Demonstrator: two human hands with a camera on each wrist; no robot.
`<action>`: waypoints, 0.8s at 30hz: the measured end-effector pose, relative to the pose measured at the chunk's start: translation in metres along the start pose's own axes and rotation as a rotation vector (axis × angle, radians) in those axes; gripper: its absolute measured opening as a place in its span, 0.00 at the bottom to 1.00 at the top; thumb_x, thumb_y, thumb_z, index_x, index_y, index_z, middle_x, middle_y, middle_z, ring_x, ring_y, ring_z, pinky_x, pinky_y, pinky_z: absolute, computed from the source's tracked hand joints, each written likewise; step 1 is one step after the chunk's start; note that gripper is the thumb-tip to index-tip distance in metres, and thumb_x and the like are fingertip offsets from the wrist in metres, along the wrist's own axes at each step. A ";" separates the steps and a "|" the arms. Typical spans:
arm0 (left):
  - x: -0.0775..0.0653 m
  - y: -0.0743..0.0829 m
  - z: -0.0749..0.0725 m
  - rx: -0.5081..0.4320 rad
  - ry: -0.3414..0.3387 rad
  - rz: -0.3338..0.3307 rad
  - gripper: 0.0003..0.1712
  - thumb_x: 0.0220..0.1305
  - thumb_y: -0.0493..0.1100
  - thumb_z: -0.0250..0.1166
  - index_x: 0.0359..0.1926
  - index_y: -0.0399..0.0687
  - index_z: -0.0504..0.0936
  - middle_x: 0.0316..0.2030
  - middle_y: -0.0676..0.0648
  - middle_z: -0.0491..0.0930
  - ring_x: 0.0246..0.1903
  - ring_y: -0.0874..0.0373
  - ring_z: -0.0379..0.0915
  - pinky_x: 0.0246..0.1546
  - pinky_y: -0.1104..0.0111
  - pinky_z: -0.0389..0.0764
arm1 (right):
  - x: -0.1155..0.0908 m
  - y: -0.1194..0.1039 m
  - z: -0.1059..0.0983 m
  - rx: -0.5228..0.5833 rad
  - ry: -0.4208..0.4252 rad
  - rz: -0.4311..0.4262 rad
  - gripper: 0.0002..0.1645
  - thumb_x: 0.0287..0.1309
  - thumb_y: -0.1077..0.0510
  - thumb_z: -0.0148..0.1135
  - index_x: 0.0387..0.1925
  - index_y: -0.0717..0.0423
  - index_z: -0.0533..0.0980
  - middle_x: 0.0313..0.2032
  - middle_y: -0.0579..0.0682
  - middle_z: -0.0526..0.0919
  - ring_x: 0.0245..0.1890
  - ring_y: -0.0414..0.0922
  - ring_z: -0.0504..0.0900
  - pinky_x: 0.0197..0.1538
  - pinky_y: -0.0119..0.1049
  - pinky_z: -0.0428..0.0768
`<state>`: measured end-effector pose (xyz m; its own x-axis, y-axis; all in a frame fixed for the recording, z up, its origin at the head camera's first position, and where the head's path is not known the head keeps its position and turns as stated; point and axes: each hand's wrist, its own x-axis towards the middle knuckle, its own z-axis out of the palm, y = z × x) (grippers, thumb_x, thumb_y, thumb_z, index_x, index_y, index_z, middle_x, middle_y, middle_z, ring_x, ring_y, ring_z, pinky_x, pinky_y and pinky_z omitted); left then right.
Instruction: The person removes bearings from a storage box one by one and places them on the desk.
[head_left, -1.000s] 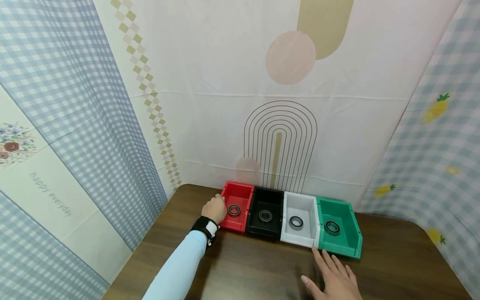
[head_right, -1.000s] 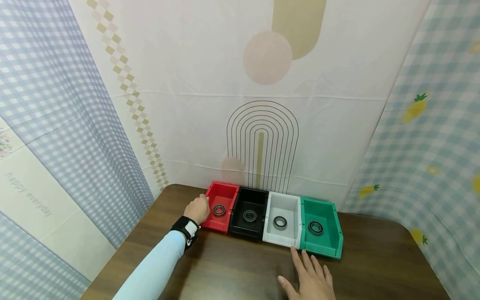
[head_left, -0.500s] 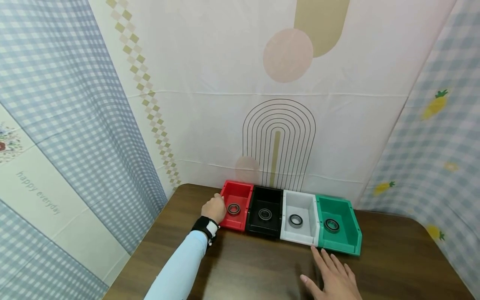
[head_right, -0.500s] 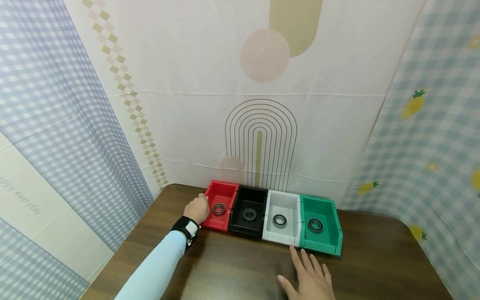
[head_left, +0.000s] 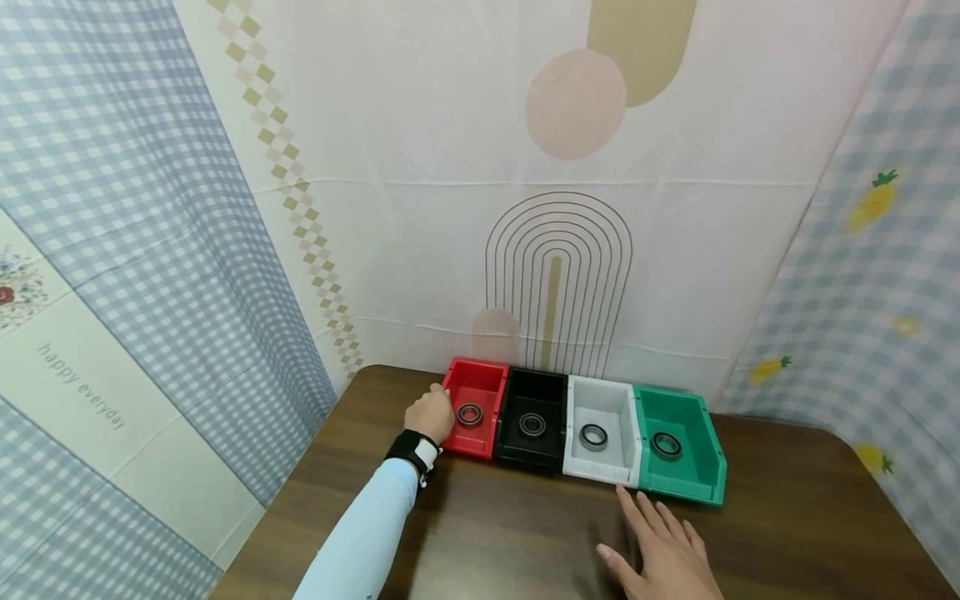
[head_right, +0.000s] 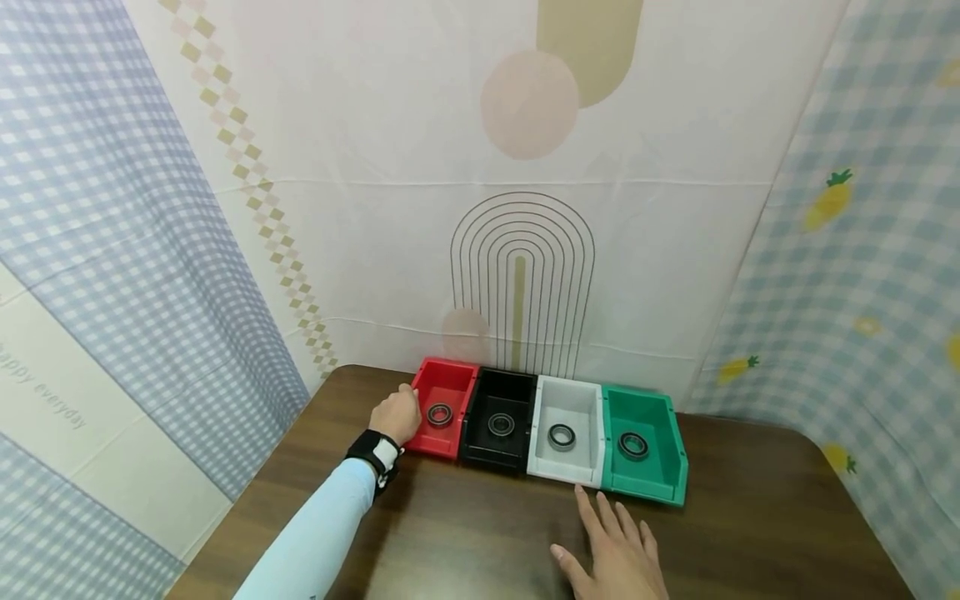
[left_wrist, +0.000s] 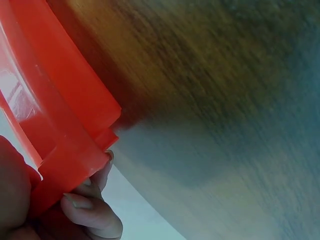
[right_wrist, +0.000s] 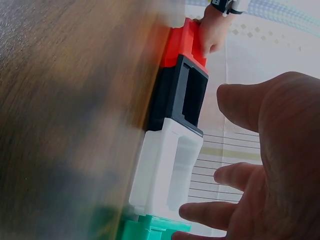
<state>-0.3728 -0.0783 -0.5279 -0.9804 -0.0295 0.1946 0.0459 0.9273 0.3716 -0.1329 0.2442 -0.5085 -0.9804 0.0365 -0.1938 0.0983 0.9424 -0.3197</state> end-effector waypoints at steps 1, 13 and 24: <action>0.000 0.001 0.001 -0.001 0.002 0.001 0.18 0.83 0.46 0.55 0.37 0.37 0.76 0.27 0.35 0.84 0.28 0.41 0.87 0.32 0.47 0.88 | -0.001 0.000 -0.001 0.003 0.000 0.004 0.62 0.64 0.18 0.57 0.86 0.47 0.55 0.78 0.71 0.66 0.75 0.77 0.64 0.69 0.83 0.58; 0.001 -0.004 -0.001 -0.012 -0.032 0.007 0.18 0.84 0.47 0.53 0.39 0.36 0.76 0.27 0.36 0.84 0.27 0.43 0.86 0.31 0.49 0.87 | -0.009 -0.013 -0.006 0.038 0.071 -0.036 0.56 0.67 0.25 0.61 0.85 0.46 0.57 0.78 0.68 0.67 0.77 0.76 0.63 0.71 0.81 0.59; 0.006 -0.008 0.004 -0.056 -0.070 0.019 0.19 0.84 0.46 0.52 0.39 0.35 0.75 0.27 0.36 0.83 0.26 0.42 0.85 0.31 0.48 0.87 | 0.007 -0.057 -0.021 0.045 0.245 -0.213 0.47 0.71 0.29 0.62 0.81 0.46 0.66 0.77 0.60 0.73 0.78 0.65 0.69 0.75 0.71 0.65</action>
<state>-0.3798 -0.0842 -0.5328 -0.9902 0.0159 0.1386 0.0731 0.9052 0.4187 -0.1494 0.1972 -0.4722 -0.9911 -0.0760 0.1095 -0.1117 0.9220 -0.3707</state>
